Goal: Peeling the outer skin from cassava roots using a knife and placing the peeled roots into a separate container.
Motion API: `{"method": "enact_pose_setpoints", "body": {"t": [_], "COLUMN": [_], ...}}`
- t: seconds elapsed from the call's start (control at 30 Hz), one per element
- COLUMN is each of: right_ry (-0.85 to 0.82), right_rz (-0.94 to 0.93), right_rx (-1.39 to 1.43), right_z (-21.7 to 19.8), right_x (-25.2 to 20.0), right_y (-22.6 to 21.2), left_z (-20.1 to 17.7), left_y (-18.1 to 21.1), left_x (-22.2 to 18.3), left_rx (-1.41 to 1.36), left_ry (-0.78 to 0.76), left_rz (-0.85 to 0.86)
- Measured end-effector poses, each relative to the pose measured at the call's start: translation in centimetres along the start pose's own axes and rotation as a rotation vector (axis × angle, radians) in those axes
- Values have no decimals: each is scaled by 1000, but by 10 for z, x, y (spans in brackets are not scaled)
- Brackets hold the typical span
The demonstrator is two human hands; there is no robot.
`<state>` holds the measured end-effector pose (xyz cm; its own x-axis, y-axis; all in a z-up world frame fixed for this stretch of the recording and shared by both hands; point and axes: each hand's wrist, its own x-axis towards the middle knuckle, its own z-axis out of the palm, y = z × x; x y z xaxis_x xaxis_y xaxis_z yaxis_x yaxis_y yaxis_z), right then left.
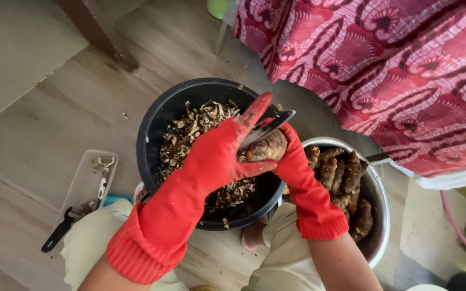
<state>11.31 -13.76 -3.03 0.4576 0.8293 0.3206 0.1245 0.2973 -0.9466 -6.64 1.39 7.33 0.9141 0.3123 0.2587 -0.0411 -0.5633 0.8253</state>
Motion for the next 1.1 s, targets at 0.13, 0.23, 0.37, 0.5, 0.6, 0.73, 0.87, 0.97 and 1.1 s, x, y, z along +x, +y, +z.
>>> {"method": "enact_pose_setpoints", "body": {"t": [0.13,0.23,0.37,0.5,0.6,0.73,0.87,0.97,1.1], "right_ry": [75,89,169,246,241,365,417,437,474], "right_rz": [27,38,150,45,48,96,123,152,172], "right_rx": [-129,-237,-312,-322,-350,-408,-392,-259,-140], "right_z": [-16,-16,-12,-9,1,-13,-23,0,12], "right_x": [-4,-2,1,-1,3,0,4,9,13], "right_y": [20,10,-1,-2,-17,11,28,9,6], "left_z": [8,12,23,39,40,33,39,0,-33], "left_y": [-9,-12,-19,-25,-27,-8,-1,24,6], "left_x": [10,15,21,25,26,26,23,16,25], "left_rx": [-98,-120,-172,-182,-62,-120,-182,-203,58], "left_ry": [15,-1,43,103,181,105,54,191,66], "left_rz": [31,12,66,90,53,-95,-272,-298,-426]}}
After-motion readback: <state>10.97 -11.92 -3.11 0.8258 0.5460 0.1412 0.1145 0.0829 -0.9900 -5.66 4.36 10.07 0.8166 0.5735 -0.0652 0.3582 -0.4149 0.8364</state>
